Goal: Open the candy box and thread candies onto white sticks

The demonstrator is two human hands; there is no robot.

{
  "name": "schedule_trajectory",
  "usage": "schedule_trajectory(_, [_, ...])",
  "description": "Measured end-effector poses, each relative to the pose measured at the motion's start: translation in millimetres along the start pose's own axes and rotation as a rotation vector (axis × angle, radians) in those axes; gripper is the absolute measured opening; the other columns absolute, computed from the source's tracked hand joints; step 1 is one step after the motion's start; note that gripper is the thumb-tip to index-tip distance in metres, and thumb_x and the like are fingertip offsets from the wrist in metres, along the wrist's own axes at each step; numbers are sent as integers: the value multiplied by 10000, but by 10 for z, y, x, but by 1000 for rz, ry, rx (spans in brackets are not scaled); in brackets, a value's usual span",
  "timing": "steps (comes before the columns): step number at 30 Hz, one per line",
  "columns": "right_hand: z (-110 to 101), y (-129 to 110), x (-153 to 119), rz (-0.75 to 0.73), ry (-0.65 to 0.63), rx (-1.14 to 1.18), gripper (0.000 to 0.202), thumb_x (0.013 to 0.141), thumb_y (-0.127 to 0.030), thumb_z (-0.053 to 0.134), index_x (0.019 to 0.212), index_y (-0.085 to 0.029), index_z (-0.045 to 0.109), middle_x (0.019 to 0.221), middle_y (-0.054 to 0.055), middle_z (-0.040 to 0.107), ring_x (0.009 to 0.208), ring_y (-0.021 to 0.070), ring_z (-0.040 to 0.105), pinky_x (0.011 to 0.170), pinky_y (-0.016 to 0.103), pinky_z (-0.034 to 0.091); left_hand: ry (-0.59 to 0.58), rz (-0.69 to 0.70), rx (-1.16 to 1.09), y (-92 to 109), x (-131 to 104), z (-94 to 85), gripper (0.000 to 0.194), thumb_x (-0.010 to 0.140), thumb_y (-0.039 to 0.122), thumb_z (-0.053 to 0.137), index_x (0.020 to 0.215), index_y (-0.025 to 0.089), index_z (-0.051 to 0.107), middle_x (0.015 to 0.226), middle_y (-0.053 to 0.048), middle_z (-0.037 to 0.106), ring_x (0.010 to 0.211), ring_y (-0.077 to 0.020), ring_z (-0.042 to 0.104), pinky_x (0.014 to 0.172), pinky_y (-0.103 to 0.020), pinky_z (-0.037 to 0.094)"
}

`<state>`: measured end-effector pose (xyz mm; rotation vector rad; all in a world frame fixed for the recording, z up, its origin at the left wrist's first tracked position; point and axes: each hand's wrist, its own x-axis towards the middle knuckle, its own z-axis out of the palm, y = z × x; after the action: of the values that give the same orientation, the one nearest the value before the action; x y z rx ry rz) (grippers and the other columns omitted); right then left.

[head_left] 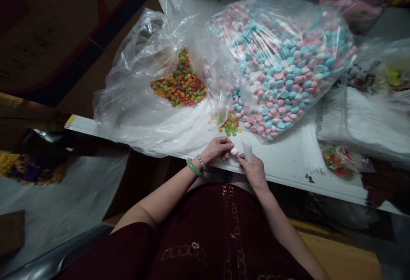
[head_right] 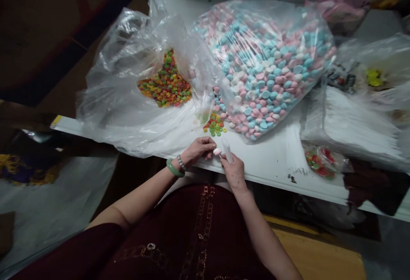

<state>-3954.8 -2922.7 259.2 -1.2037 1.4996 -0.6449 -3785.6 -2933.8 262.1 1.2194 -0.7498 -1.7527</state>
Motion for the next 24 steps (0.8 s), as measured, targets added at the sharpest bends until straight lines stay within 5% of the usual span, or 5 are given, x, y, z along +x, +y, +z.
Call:
schedule_trajectory(4, [58, -48, 1, 15, 29, 29, 285, 645, -381, 604, 803, -156, 681, 561, -8, 570, 505, 131, 469, 491, 259, 382, 55, -52, -123, -36, 20, 76, 355, 661, 381, 791, 707, 161, 518, 511, 32, 579, 360, -58, 464, 337, -164, 308])
schedule_trajectory(9, [-51, -8, -15, -44, -83, -37, 312, 691, -402, 613, 886, -177, 707, 597, -11, 587, 530, 142, 496, 519, 265, 399, 106, -72, -216, -37, 45, 106, 345, 649, 371, 801, 728, 148, 551, 513, 41, 567, 363, -42, 430, 323, -163, 282])
schedule_trajectory(16, [46, -33, 32, -257, 83, -205, 186, 734, -354, 559, 769, -204, 664, 730, 34, 658, 694, 177, 571, 669, 283, 447, 101, -112, -106, -89, 29, 218, 327, 697, 369, 761, 646, 173, 505, 427, 74, 461, 326, -35, 334, 315, -174, 212])
schedule_trajectory(21, [-24, -52, 78, -46, 128, -27, 221, 661, -389, 634, 749, -187, 649, 560, -14, 565, 500, 132, 478, 478, 255, 386, 99, -114, -2, -60, 10, 324, 337, 772, 440, 685, 654, 178, 510, 466, 72, 441, 351, -46, 335, 359, -199, 223])
schedule_trajectory(24, [-235, 17, 117, 54, 264, 81, 262, 630, -366, 665, 802, -169, 658, 499, -51, 507, 410, 100, 418, 405, 236, 338, 204, 85, 301, 58, 158, 433, 277, 828, 427, 635, 732, 170, 597, 566, 27, 534, 482, -88, 459, 469, -219, 333])
